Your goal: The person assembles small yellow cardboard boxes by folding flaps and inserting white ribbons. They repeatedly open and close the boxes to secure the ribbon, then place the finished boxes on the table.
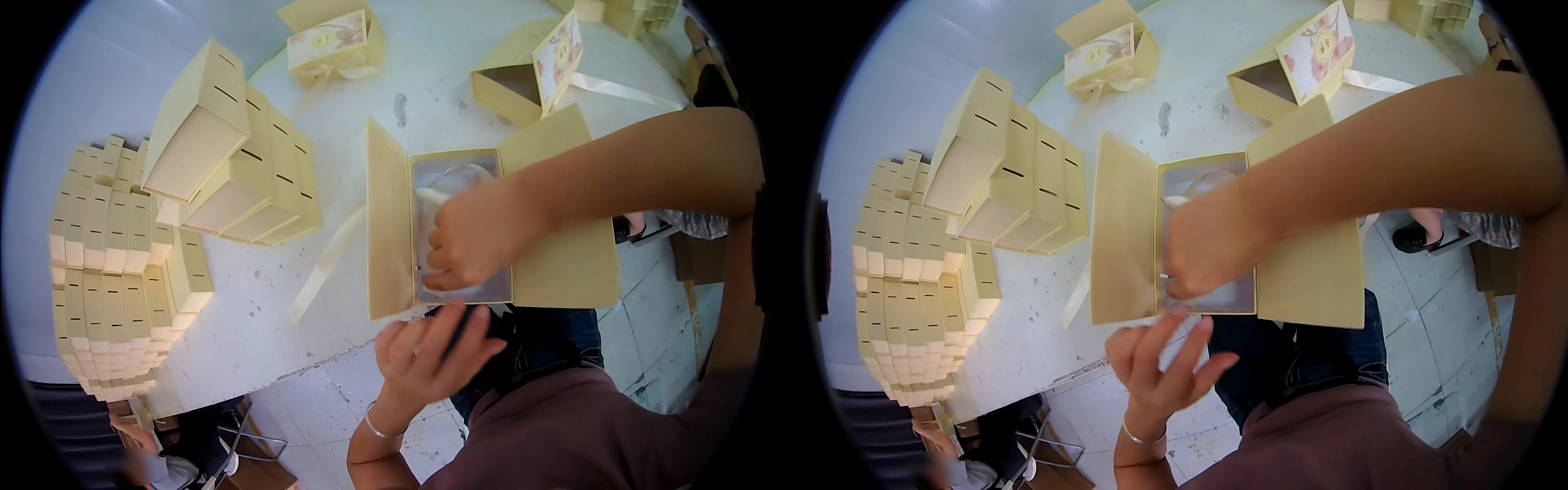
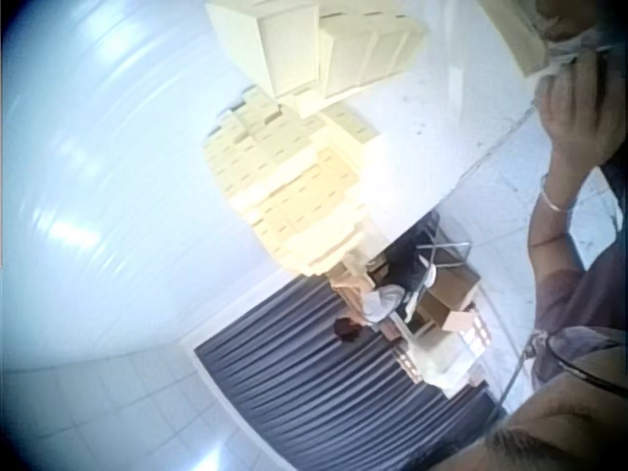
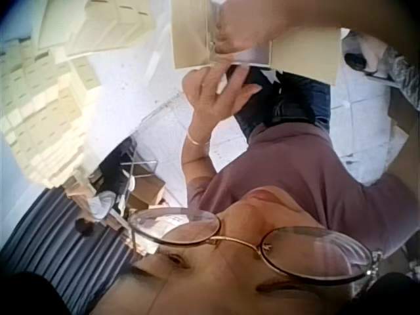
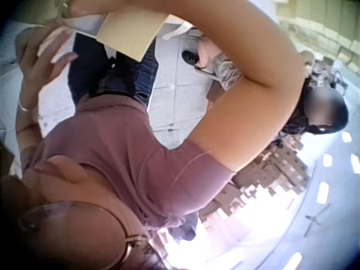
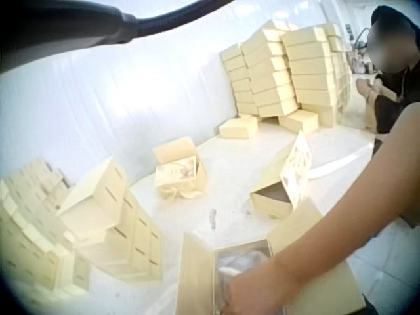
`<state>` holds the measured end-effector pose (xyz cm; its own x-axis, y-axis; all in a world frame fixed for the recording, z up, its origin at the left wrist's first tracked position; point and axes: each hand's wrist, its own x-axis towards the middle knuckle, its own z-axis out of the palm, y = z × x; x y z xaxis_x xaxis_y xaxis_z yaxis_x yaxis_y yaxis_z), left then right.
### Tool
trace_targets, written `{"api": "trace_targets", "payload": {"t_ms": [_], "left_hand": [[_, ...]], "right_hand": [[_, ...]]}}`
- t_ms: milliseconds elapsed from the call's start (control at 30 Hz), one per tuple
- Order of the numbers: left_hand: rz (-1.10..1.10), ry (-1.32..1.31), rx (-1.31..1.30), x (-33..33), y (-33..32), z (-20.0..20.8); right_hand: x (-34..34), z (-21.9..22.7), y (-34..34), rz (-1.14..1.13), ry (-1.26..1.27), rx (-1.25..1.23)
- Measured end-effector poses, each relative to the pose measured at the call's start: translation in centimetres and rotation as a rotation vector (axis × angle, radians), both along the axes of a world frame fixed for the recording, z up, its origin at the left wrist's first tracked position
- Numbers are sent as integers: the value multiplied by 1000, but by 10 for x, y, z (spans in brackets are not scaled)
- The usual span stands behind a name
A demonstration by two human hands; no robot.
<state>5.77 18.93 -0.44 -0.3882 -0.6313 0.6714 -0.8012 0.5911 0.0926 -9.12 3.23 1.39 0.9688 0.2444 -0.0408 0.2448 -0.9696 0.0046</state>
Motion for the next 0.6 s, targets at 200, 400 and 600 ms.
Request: {"api": "trace_targets", "payload": {"t_ms": [200,400,600], "left_hand": [[152,1002,-44,-9,-34,-51],[112,1148,443,-7,-44,-39],[154,1076,409,-5,-52,-41]], "right_hand": [[23,-43,0,166,-186,-50],[25,-32,8,40,128,-122],[4,15,-2,-696,219,951]]}}
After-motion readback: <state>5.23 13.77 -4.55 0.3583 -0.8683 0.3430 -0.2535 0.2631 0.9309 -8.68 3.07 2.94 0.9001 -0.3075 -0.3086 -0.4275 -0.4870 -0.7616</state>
